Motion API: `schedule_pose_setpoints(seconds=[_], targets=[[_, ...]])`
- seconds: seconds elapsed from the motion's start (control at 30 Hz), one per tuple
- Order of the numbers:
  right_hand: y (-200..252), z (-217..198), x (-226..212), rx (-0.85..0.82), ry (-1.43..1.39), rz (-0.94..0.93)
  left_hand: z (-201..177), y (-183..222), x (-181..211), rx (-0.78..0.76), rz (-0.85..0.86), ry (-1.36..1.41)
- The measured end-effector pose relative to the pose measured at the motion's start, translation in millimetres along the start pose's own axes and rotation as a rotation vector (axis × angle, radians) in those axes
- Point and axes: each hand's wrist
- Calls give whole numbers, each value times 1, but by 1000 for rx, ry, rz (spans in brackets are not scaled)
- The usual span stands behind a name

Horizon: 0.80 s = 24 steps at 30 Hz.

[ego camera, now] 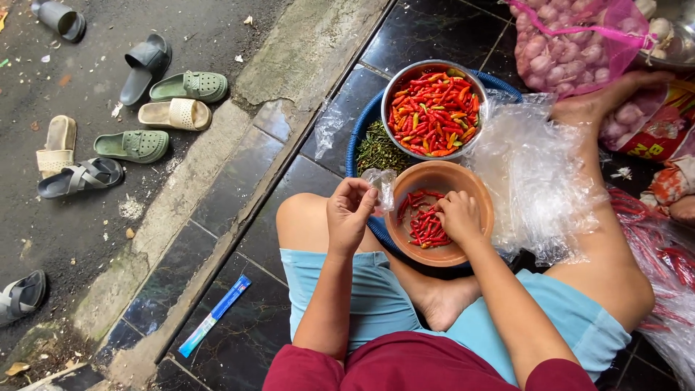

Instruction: A person sitting on the floor manually portions red chilies from a large bowl into small individual plastic bags.

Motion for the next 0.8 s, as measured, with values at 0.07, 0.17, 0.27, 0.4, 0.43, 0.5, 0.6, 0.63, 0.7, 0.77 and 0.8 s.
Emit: schedule_pose_setpoints(seconds=[0.07,0.17,0.27,0.4,0.43,0.5,0.6,0.63,0.7,0.77,0.8], targets=[[2,10,7,22,-49,-23,0,-1,1,3,3,0],[11,-31,5,200,-228,74,2,-1,0,-9,-5,-8],[29,-130,-12,509,-709,155,6,3,-5,-23,-17,-13],[52,-224,-34,727,-761,53,13,9,-11,-55,-23,-53],[54,-237,-41,773,-652,-28,17,12,-9,-77,-22,-94],[53,-259,-55,830,-533,-103,28,16,0,-113,-12,-130],[57,-272,-71,799,-600,-245,41,30,13,-154,15,-180],[62,-269,-72,763,-588,-296,42,34,15,-160,20,-181],[74,-268,-70,728,-578,-336,44,43,27,-174,20,-184],[89,-271,-64,767,-349,-361,48,53,45,-247,74,-129],[99,-279,-55,768,-349,-349,53,57,51,-257,68,-130]])
Point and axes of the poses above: each hand's wrist, its own y-axis away from the middle knuckle, its own z-axis out of the palm, x = y × z, and after that the axes turned 11 degrees about y, right-handed
